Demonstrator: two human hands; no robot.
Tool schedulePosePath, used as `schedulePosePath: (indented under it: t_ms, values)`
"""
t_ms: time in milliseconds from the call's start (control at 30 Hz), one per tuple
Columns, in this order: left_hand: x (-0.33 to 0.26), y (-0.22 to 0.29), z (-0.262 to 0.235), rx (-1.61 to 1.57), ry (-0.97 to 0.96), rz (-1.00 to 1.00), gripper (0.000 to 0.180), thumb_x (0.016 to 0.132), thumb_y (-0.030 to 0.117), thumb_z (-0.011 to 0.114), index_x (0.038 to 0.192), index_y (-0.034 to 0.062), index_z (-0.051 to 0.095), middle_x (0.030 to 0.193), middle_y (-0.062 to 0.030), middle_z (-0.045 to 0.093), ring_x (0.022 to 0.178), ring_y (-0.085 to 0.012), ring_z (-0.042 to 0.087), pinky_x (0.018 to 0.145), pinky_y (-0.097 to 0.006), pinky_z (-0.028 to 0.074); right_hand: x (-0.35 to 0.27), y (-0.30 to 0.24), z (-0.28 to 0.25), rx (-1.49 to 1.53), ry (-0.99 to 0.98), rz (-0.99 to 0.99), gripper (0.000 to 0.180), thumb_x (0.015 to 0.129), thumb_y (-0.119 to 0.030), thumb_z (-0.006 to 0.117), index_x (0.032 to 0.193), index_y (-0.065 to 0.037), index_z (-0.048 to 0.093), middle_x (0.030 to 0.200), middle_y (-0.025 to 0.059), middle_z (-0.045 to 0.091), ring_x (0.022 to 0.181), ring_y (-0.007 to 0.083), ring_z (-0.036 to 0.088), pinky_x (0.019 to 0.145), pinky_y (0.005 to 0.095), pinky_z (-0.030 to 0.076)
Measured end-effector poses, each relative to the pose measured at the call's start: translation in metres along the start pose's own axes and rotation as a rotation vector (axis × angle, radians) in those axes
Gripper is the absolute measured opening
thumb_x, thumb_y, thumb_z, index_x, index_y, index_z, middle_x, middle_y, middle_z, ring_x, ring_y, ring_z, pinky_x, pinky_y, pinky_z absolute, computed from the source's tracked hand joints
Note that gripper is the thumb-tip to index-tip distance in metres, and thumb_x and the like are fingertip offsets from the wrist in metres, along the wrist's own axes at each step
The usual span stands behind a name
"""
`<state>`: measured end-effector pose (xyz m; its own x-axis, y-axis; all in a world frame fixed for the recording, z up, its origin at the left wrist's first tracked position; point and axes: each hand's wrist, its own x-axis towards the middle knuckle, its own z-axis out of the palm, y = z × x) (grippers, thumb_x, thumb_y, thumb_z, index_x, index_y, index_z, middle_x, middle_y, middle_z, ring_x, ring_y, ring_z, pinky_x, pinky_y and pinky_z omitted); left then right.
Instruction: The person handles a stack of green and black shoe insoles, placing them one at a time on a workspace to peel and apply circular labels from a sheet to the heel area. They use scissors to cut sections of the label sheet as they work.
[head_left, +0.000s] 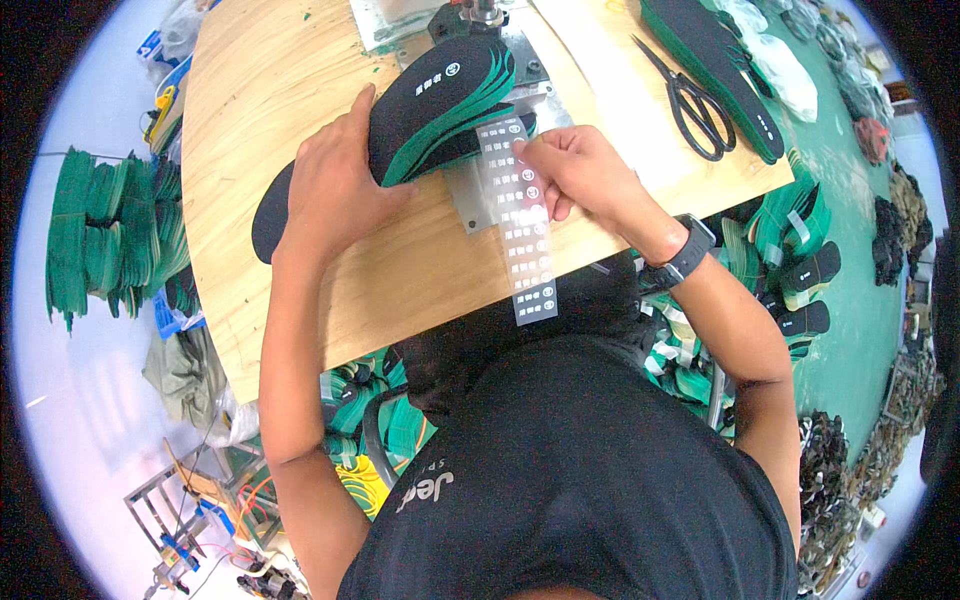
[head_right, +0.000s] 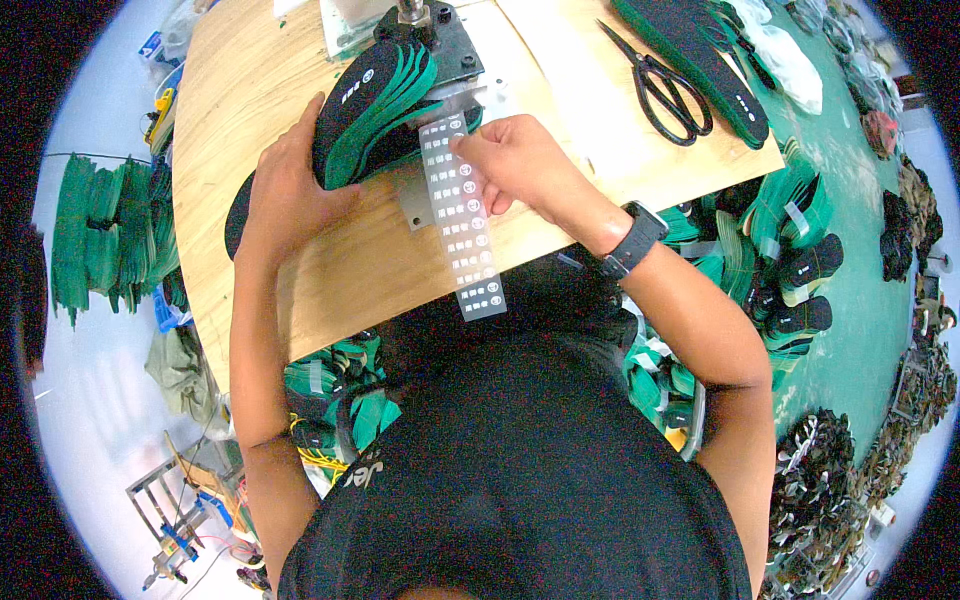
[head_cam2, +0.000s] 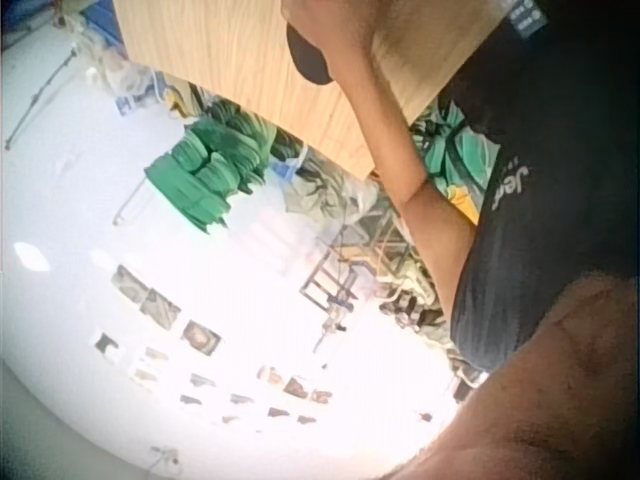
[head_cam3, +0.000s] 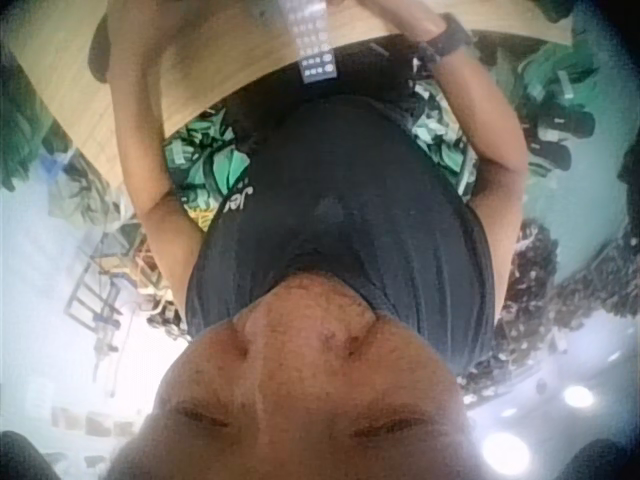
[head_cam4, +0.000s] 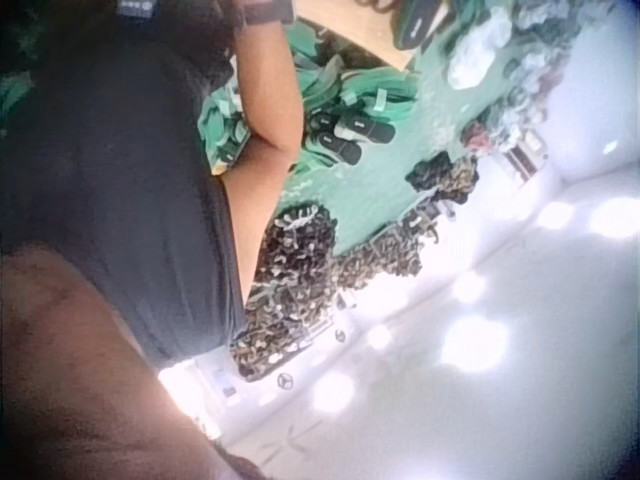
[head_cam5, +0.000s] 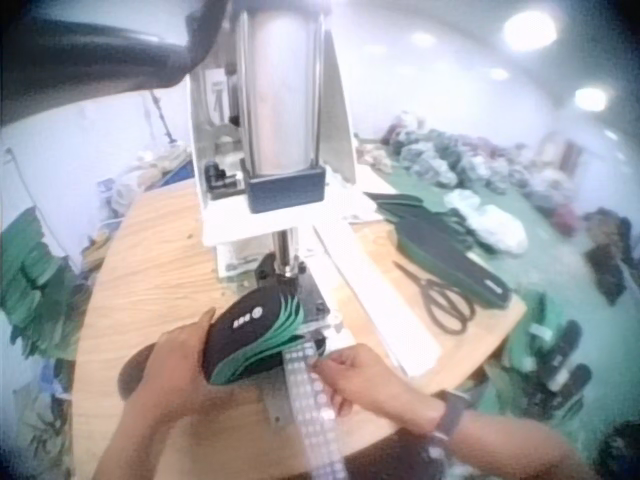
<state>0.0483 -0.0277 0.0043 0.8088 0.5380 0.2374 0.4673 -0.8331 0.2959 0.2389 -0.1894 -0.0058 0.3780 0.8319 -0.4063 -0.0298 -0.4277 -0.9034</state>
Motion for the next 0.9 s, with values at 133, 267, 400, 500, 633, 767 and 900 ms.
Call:
schedulePosePath:
  t_ms: [133,267,400,500,633,767,900]
  values:
    - [0.002,0.005,-0.005,0.050,-0.042,-0.043,0.088,0.062,0.026,0.077,0.138,0.0030,0.038,0.103,-0.0213,0.063,0.095,-0.0373,0.059,0.086,-0.041,0.047,-0.003,0.016,-0.006,0.047,-0.003,-0.107,0.029,0.092,-0.022,0.056,0.074,0.000,0.062,0.062,0.0051,0.061,0.047,0.0095,0.055,0.042,0.0218,0.047]
    - [0.001,0.001,-0.010,-0.036,-0.046,-0.071,0.077,0.064,0.022,0.074,0.133,0.0033,0.045,0.098,-0.0213,0.064,0.088,-0.0351,0.062,0.082,-0.039,0.049,-0.008,0.026,-0.015,0.353,0.103,-0.086,0.026,0.093,-0.021,0.056,0.078,0.000,0.061,0.064,0.0058,0.062,0.048,0.0107,0.056,0.042,0.0216,0.047]
    - [0.001,-0.009,-0.020,-0.413,-0.064,-0.247,0.059,0.066,0.015,0.070,0.123,0.0024,0.057,0.090,-0.0146,0.068,0.077,-0.0212,0.064,0.077,-0.029,0.049,-0.006,0.022,-0.016,0.408,0.084,-0.078,0.026,0.092,-0.021,0.057,0.076,-0.001,0.060,0.063,0.0052,0.062,0.048,0.0096,0.056,0.041,0.0207,0.046]
    - [-0.008,-0.011,-0.017,-0.566,0.155,-0.307,0.046,0.069,0.010,0.069,0.113,0.0010,0.062,0.086,-0.0076,0.068,0.076,-0.0100,0.059,0.074,-0.024,0.047,-0.004,0.011,-0.007,0.246,0.084,-0.056,0.027,0.090,-0.024,0.061,0.074,-0.003,0.061,0.060,0.0023,0.059,0.044,0.0077,0.052,0.039,0.0187,0.042]
    - [-0.014,-0.018,-0.021,-0.554,0.253,-0.326,0.026,0.072,0.011,0.072,0.094,0.0001,0.066,0.086,-0.0041,0.068,0.076,-0.0099,0.060,0.073,-0.027,0.049,0.003,0.010,-0.006,-0.002,0.050,-0.036,0.032,0.089,-0.026,0.063,0.067,-0.003,0.060,0.057,0.0035,0.058,0.043,0.0104,0.055,0.038,0.0215,0.044]
    - [-0.015,-0.032,-0.018,-0.594,0.335,-0.341,0.022,0.072,0.011,0.072,0.091,-0.0002,0.066,0.084,-0.0053,0.068,0.074,-0.0108,0.061,0.072,-0.027,0.049,0.009,0.006,-0.008,-0.013,0.005,0.025,0.032,0.090,-0.026,0.062,0.068,-0.002,0.060,0.055,0.0030,0.057,0.041,0.0103,0.055,0.036,0.0213,0.042]
    - [-0.013,-0.033,-0.021,-0.608,0.326,-0.317,0.022,0.071,0.010,0.072,0.090,-0.0004,0.066,0.082,-0.0057,0.067,0.073,-0.0111,0.061,0.072,-0.027,0.049,0.013,0.005,-0.008,-0.016,-0.006,0.048,0.031,0.092,-0.026,0.060,0.071,-0.003,0.060,0.053,0.0016,0.056,0.040,0.0087,0.053,0.034,0.0201,0.040]
